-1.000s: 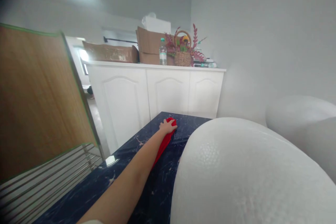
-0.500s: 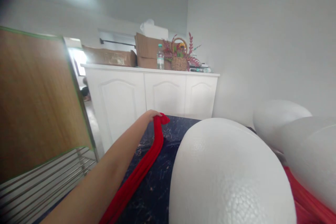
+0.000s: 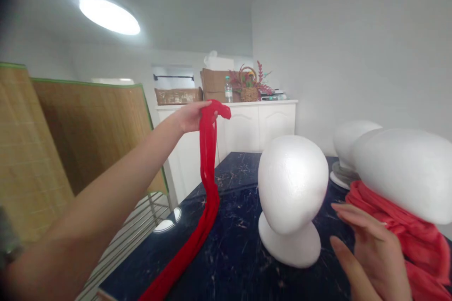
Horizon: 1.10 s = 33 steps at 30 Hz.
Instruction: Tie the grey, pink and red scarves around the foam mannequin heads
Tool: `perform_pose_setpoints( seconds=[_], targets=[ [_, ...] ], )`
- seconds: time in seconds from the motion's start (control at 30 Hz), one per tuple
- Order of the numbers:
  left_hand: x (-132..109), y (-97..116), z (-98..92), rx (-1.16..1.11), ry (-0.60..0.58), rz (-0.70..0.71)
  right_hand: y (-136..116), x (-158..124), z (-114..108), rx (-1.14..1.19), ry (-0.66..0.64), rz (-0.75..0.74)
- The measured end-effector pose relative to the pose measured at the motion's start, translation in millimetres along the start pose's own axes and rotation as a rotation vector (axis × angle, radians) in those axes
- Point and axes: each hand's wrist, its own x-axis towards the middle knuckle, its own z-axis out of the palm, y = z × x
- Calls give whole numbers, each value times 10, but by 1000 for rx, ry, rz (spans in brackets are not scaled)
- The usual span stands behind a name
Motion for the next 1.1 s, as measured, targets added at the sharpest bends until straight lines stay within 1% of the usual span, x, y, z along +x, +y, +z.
perform_pose_setpoints(
  seconds=[0.03, 0.07, 0.13, 0.17, 0.23, 0.27, 0.33, 0.37, 0.43, 0.5, 0.57, 0.6, 0.63, 0.73, 0.8, 0.87, 0.97, 1.0, 1.07, 1.1],
  targets=[
    [-160, 96, 116, -29, -36, 46, -270, -58, 178, 70, -31, -94],
    [-314, 190, 251, -42, -68, 108, -520, -93, 380, 101, -107, -173],
    [-600, 378, 562, -29, -113, 254, -912, -75, 816, 123, -259, -243],
    [-726, 471, 726, -27, -121, 312, -1047, -28, 1029, 140, -297, -245],
    [-928, 637, 1028, -68, -118, 394, -1214, 94, 1397, 242, -335, -154],
    [-999, 703, 1149, -92, -104, 430, -1264, 143, 1535, 308, -385, -116],
    [-1081, 786, 1297, -64, -47, 516, -1332, 178, 1692, 472, -508, 10],
    [-1094, 802, 1317, -6, -2, 566, -1358, 159, 1709, 546, -575, 73],
    [-1084, 791, 1257, 178, 115, 662, -1396, 67, 1631, 643, -692, 177],
    [-1054, 749, 1105, 386, 234, 734, -1406, -46, 1450, 648, -788, 239],
    [-1037, 698, 929, 494, 309, 741, -1383, -129, 1236, 605, -879, 291],
    [-1037, 673, 852, 485, 327, 717, -1363, -152, 1135, 579, -928, 320],
    [-1043, 649, 787, 440, 334, 664, -1339, -164, 1045, 552, -976, 345],
    [-1090, 574, 651, 298, 295, 432, -1274, -141, 829, 479, -1093, 388],
    [-1145, 517, 574, 340, 242, 286, -1245, -90, 703, 424, -1136, 410],
    [-1219, 456, 476, 441, 184, 155, -1225, -18, 562, 364, -1152, 431],
    [-1353, 359, 293, 554, 46, -43, -1185, 112, 321, 262, -1118, 426],
    [-1396, 322, 230, 555, 12, -81, -1165, 154, 240, 229, -1091, 415],
    [-1471, 231, 117, 521, -11, -108, -1114, 225, 85, 172, -1014, 378],
    [-1501, 177, 69, 481, 16, -87, -1084, 250, 15, 154, -966, 362]
  ],
)
